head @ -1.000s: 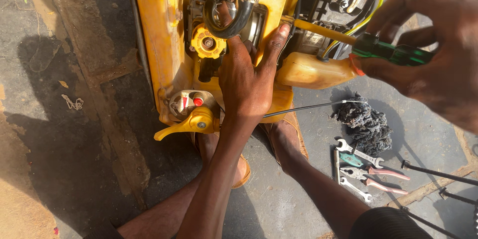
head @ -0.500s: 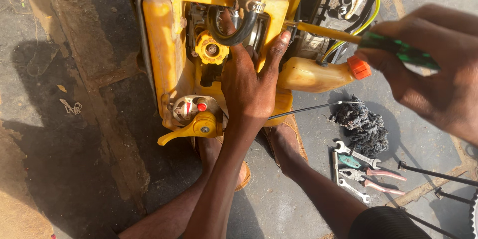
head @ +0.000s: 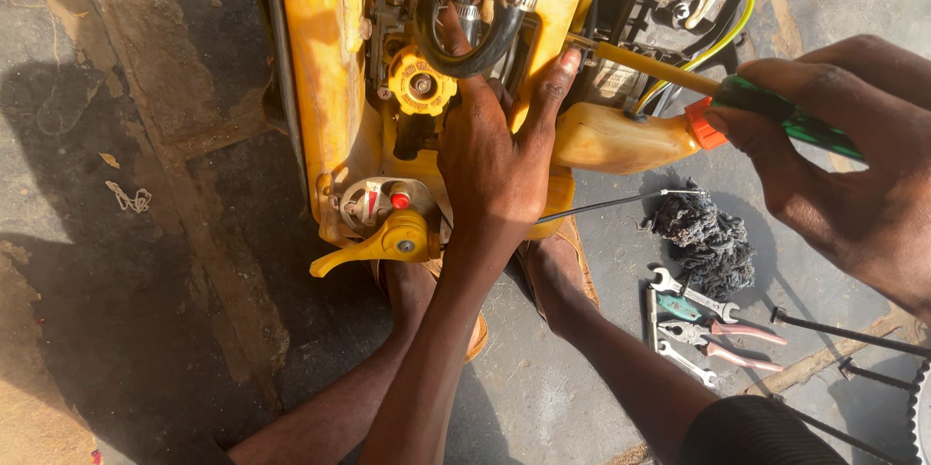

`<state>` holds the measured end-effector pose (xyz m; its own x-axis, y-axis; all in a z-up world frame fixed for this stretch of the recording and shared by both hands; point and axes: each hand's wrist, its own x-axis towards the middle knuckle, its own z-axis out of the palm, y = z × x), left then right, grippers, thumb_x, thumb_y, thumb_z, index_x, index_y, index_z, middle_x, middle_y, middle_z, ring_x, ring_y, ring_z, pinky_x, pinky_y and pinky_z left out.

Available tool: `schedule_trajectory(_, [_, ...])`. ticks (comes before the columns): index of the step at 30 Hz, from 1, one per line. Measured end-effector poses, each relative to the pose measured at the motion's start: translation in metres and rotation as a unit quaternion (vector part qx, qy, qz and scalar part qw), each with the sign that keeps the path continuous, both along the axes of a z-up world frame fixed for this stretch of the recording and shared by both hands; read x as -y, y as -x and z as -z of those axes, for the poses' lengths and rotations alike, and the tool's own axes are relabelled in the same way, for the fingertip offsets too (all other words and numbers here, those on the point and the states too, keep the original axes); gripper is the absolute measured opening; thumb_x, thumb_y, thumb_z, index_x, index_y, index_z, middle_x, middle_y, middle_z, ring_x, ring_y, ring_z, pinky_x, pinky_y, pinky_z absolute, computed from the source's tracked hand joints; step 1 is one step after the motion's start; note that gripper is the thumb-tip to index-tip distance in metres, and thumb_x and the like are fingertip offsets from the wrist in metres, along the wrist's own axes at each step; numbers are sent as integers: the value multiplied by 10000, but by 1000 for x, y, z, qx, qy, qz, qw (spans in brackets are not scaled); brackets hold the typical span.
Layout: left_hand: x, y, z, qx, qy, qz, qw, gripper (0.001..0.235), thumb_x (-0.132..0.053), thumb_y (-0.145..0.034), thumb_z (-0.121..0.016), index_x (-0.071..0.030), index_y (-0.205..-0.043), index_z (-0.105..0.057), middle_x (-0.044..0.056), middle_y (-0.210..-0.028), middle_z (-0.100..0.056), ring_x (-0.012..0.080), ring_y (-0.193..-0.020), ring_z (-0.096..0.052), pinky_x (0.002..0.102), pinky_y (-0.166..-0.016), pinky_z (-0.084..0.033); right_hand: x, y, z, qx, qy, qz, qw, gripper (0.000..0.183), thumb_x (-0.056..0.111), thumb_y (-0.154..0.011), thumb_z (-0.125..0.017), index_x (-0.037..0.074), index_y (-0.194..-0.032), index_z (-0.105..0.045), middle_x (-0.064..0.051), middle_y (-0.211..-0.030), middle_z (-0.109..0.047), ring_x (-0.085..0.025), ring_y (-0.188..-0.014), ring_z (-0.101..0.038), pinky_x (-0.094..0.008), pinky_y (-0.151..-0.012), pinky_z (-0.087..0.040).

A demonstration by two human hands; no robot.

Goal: The person uses a screwdriver to adjust components within the engine compartment of a yellow machine. They manipulate a hose and a yellow cap while working on the machinery, with various tools visible on the ground nearby.

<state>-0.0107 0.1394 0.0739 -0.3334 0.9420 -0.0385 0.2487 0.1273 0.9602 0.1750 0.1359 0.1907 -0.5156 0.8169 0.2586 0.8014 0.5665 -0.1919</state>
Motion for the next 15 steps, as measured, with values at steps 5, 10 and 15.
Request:
schedule_trajectory(5, [-2,-2,2,1,-12,-1,1000,1026,-571,-941,-673,-110,-1674,-124,115,-975,-746,300,-895,-750,434,-839,-554,-2,0,-1,6,4,-9,1000,299,-25,-854,-813,-112,-1115,-698,-245,-980,-702,-308,-833,-736,-376,-727,-602])
schedule_trajectory(10, [-1,-1,5,-14,-3,5,1000,1032,-587,-942,-662,-123,-1681,-111,120,-995,-736,285,-906,-752,428,-858,-559,-6,-4,2,9,-25,-40,999,292,-28,-874,-817,-104,-1131,-702,-245,-978,-703,-313,-831,-735,-380,-705,-597])
schedule_trajectory(15, [-3,-2,7,2,5,7,1000,1055,-577,-921,-675,-111,-1671,-98,115,-1016,-742,263,-921,-751,413,-854,-560,-9,-6,1,35,-9,-21,999,254,39,-920,-778,-89,-1131,-718,-212,-880,-719,-272,-710,-715,-363,-594,-554])
